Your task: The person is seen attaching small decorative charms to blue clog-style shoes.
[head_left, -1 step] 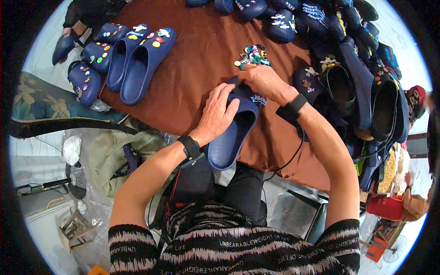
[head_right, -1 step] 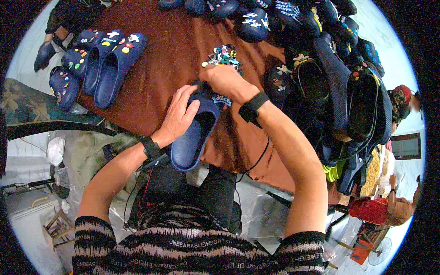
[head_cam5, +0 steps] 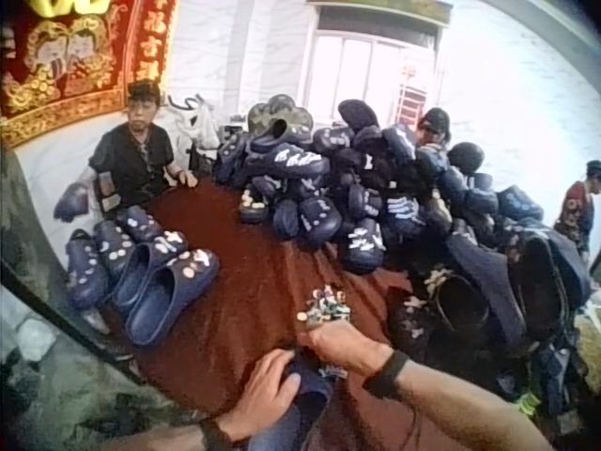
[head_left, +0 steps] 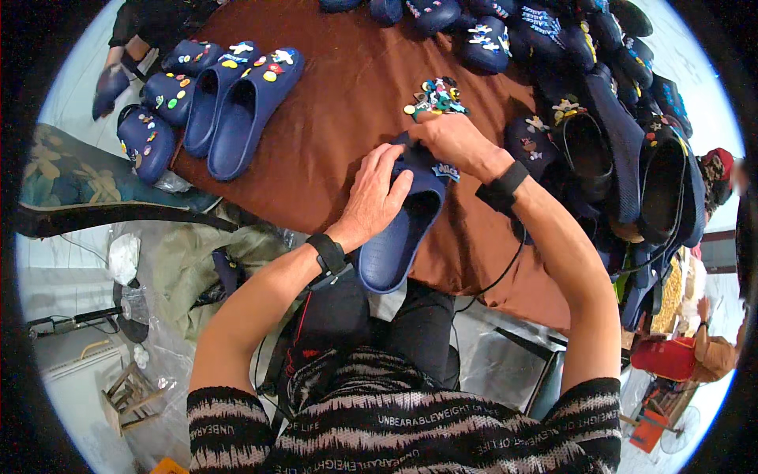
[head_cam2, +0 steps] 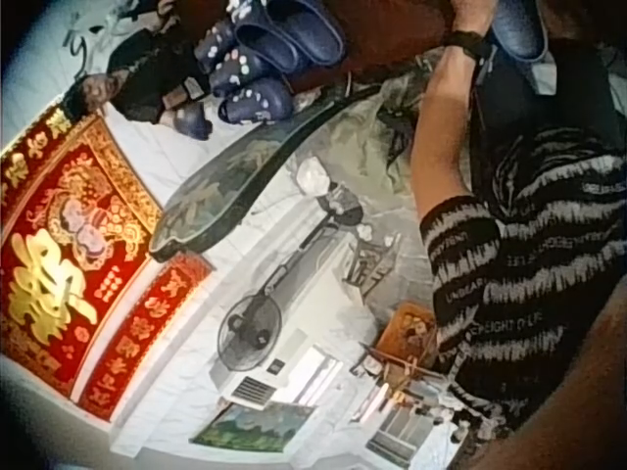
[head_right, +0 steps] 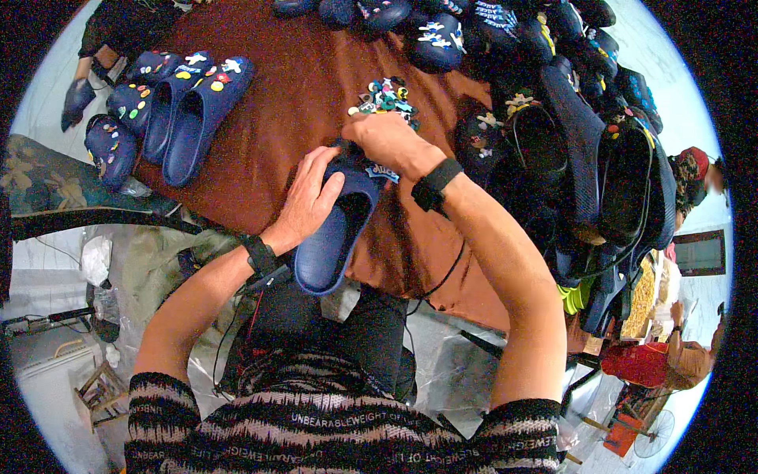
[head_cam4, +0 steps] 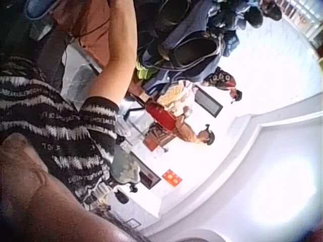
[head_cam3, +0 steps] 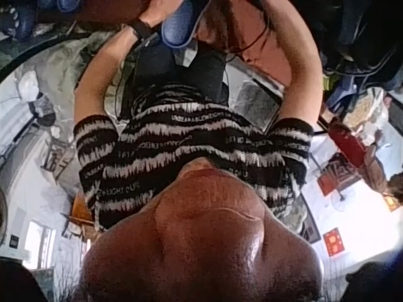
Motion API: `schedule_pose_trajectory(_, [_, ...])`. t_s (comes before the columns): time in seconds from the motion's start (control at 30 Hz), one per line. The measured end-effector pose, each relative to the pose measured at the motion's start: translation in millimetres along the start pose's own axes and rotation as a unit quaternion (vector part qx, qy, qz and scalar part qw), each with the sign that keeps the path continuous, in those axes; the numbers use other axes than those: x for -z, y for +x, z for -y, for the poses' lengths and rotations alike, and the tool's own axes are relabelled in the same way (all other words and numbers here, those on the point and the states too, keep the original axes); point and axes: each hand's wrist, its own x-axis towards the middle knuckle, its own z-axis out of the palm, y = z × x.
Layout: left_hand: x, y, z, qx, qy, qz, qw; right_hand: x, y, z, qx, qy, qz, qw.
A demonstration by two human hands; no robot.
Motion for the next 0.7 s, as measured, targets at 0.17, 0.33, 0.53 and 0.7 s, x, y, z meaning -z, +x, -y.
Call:
schedule_pose_trajectory(0.17, [-2, -1, 2, 0.015, -0.002, -0.008, 1.0, -1, 1, 7, 0.054, -0.077, 0.007, 0.996])
schedule_pose_trajectory(0.33, [0, 0, 3, 0.013, -0.01, 0.001, 1.0, -6, -3, 11, 0.049, -0.083, 0.012, 0.995])
schedule_pose_trajectory(0.53, [1, 0, 1, 0.015, -0.019, 0.003, 1.0, 1, -12, 17, 0.005, -0.044, 0.07, 0.997])
schedule_pose_trajectory(0.7, [2, 0, 3, 0.014, -0.018, 0.006, 1.0, 6, -11, 18, 0.013, -0.035, 0.088, 0.995])
